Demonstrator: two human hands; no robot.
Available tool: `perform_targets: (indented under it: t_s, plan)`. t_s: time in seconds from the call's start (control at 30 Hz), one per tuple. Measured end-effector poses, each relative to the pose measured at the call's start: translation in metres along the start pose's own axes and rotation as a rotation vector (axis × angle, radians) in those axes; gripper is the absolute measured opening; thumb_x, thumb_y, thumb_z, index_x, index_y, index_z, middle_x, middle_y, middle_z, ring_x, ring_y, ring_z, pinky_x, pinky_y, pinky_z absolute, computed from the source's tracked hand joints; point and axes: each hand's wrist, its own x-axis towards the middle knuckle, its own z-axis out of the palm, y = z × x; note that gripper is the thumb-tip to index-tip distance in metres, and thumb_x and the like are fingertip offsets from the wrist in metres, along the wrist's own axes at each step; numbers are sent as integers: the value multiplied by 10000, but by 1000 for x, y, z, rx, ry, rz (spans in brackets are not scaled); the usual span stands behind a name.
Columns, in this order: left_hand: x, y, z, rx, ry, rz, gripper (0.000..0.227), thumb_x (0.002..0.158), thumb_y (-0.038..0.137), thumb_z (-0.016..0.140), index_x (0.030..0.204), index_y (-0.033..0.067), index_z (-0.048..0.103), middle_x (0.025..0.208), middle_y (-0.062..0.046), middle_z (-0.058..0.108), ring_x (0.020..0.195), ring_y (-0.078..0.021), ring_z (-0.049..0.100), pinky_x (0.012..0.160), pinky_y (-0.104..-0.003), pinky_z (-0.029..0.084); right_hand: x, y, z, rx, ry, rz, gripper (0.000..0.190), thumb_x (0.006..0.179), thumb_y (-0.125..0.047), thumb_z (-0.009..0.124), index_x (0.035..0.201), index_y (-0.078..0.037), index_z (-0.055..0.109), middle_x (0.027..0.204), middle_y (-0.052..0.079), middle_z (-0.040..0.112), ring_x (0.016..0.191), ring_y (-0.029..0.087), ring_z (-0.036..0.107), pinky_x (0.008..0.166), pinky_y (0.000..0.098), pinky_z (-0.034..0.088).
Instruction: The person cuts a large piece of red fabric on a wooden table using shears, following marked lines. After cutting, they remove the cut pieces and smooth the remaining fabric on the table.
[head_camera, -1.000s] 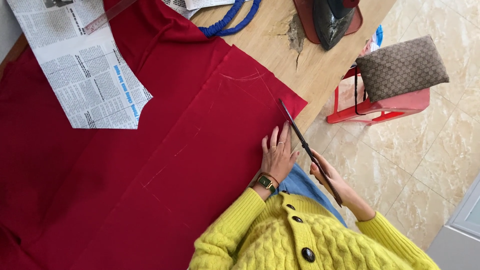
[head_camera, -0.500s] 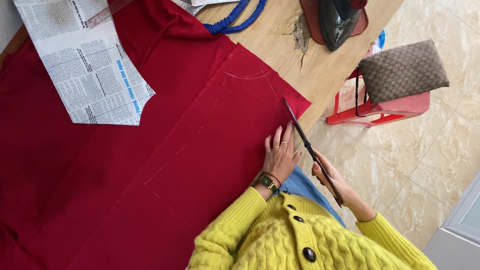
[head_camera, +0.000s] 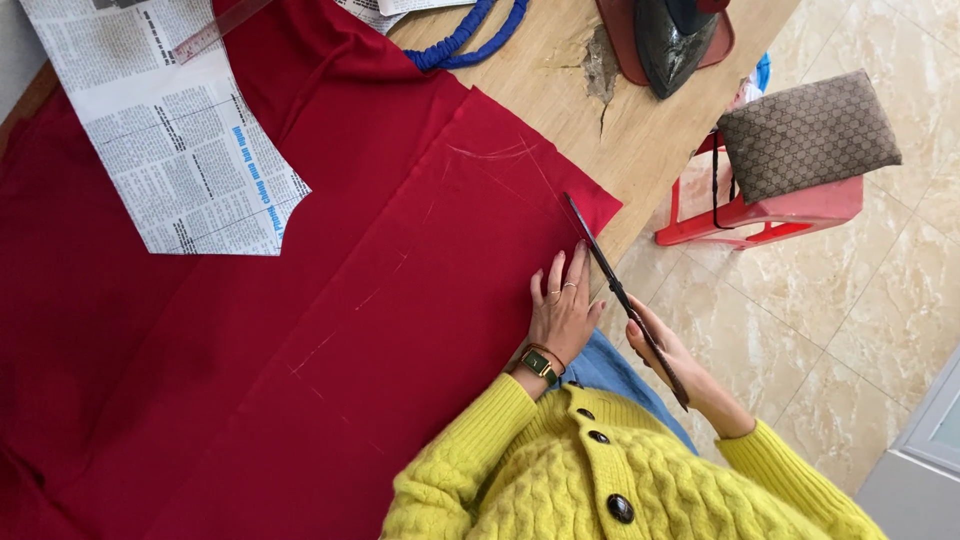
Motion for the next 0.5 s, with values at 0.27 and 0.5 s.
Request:
perform_targets:
  t_s: [0.27,0.5]
  plan:
    - [-1,0,3,4,-3,-1,837,853,478,666,1556,101,412,1703,-34,267,1527,-256,233,1175,-516,292,-5,-9,3,1,11,21,693,996,-501,550,1612,-224,396,778,26,488,690,95,397,614,230,312]
    - [-1,0,2,-5,0,-2,827,857,467,660,1555,99,416,1705,-31,266,1529,-254,233,1175,-513,280,-4,-8,0,-21,16,50,683,973,-520,574,1597,-284,430,720,-2,428,642,99,404,565,241,353]
